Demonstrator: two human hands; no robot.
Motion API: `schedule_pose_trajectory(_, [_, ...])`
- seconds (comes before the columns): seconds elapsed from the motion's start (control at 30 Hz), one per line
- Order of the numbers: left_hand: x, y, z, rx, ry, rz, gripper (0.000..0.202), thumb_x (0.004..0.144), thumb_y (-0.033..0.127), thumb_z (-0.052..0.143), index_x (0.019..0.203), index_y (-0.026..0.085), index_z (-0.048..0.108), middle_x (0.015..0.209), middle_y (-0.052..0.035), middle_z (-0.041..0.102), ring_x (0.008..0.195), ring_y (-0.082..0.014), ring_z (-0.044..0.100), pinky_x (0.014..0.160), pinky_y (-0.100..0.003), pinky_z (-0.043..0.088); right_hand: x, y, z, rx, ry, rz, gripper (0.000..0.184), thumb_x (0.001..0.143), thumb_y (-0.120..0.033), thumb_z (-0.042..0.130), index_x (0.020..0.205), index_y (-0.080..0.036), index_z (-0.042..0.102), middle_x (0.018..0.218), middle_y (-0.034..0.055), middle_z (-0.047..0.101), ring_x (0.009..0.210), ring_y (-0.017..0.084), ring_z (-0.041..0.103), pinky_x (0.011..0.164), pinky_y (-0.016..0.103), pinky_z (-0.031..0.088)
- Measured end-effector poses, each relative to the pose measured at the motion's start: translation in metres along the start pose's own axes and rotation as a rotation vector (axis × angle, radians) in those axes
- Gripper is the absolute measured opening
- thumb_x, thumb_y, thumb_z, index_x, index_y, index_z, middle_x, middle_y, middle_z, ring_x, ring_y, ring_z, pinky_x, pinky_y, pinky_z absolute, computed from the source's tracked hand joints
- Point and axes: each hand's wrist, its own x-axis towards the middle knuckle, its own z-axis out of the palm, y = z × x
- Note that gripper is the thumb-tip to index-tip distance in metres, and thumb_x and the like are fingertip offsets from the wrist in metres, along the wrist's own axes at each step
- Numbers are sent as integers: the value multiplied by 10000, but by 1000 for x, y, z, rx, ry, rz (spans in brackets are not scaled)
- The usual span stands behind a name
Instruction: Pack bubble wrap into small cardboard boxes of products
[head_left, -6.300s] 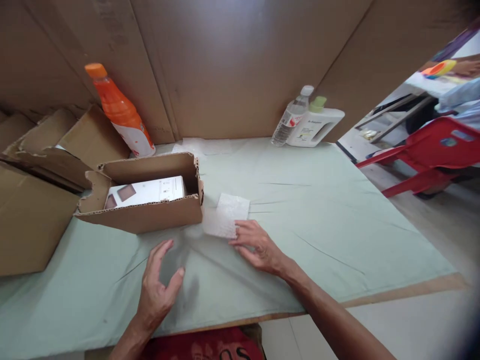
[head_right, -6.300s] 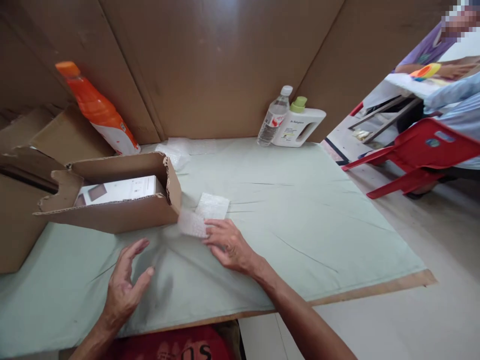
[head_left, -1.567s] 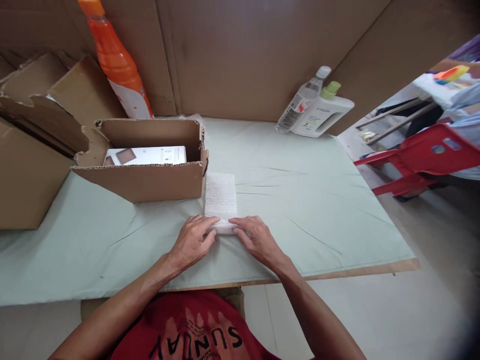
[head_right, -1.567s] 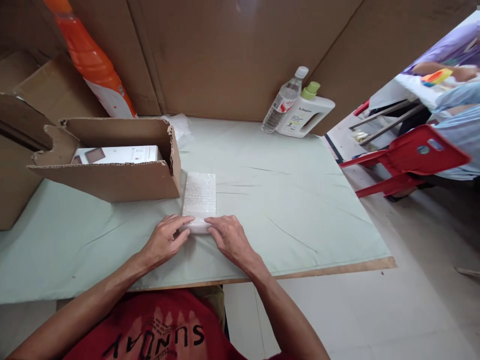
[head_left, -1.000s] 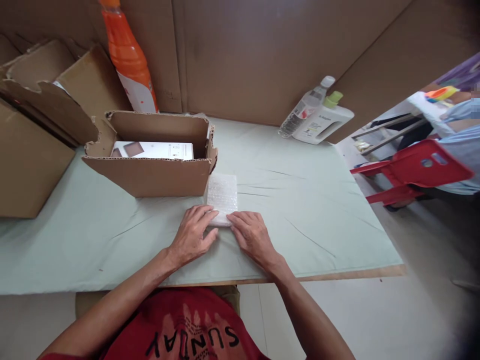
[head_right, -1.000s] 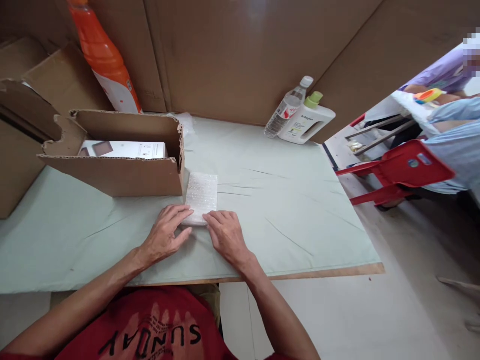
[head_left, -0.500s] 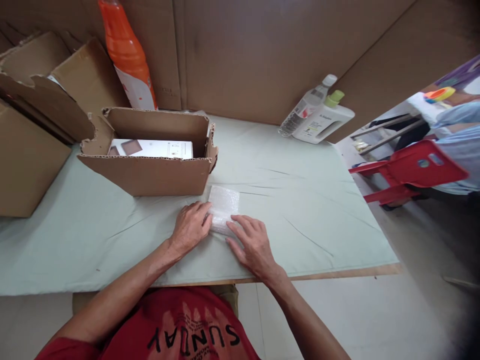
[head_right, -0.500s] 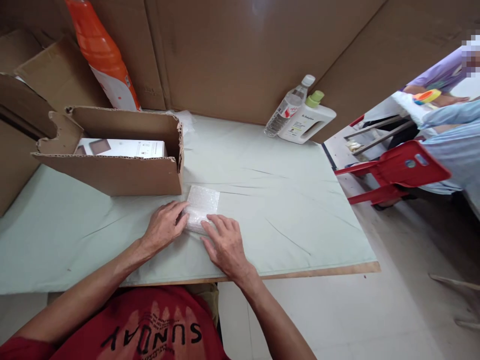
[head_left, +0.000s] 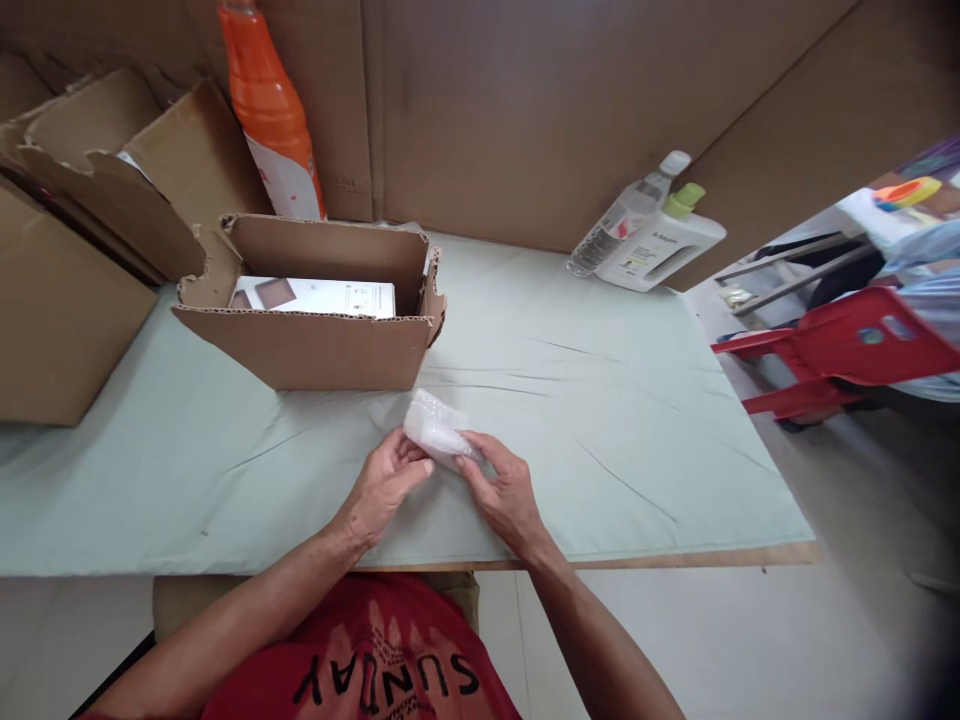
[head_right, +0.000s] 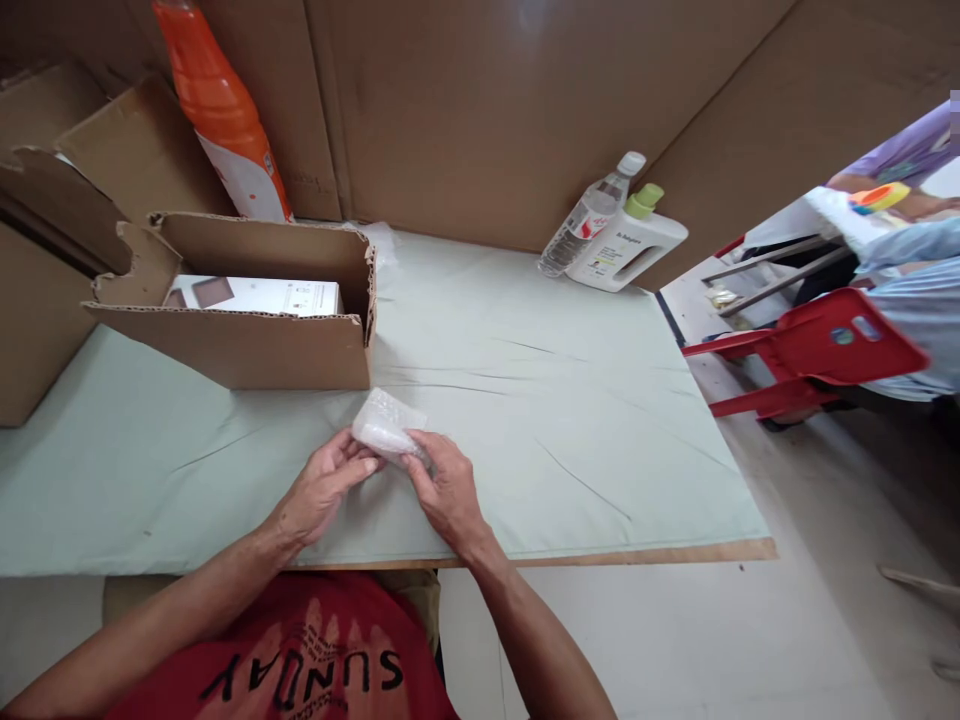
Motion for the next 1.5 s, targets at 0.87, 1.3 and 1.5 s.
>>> schedule_pose_trajectory(0.87, [-15,13,-2,521,-49,198,352,840,289,606,1163,159,656,927,-25,678,813,-165,576,753,-262,463,12,-37,16,511,-88,186,365,907,-478,700,1174,-231,728,1182,75,759,1008,208,696,902,313,533])
schedule_pose_trajectory(1.3, [-17,38,-37,706,-238,70,267,710,158,528,942,170,660,785,24,593,715,-142,497,634,-239,348,25,-40,-21,353,-297,173,516,863,-482,743,1308,-246,633,1073,74,747,943,209,691,845,310,553])
schedule_pose_trajectory(1.5, [-19,47,-47,790,-280,96,208,684,118,504,839,191,622,716,43,561,671,-136,475,598,-246,299,33,-62,-27,51,-527,67,461,870,-471,705,1277,-257,674,1097,60,748,910,223,683,798,312,556])
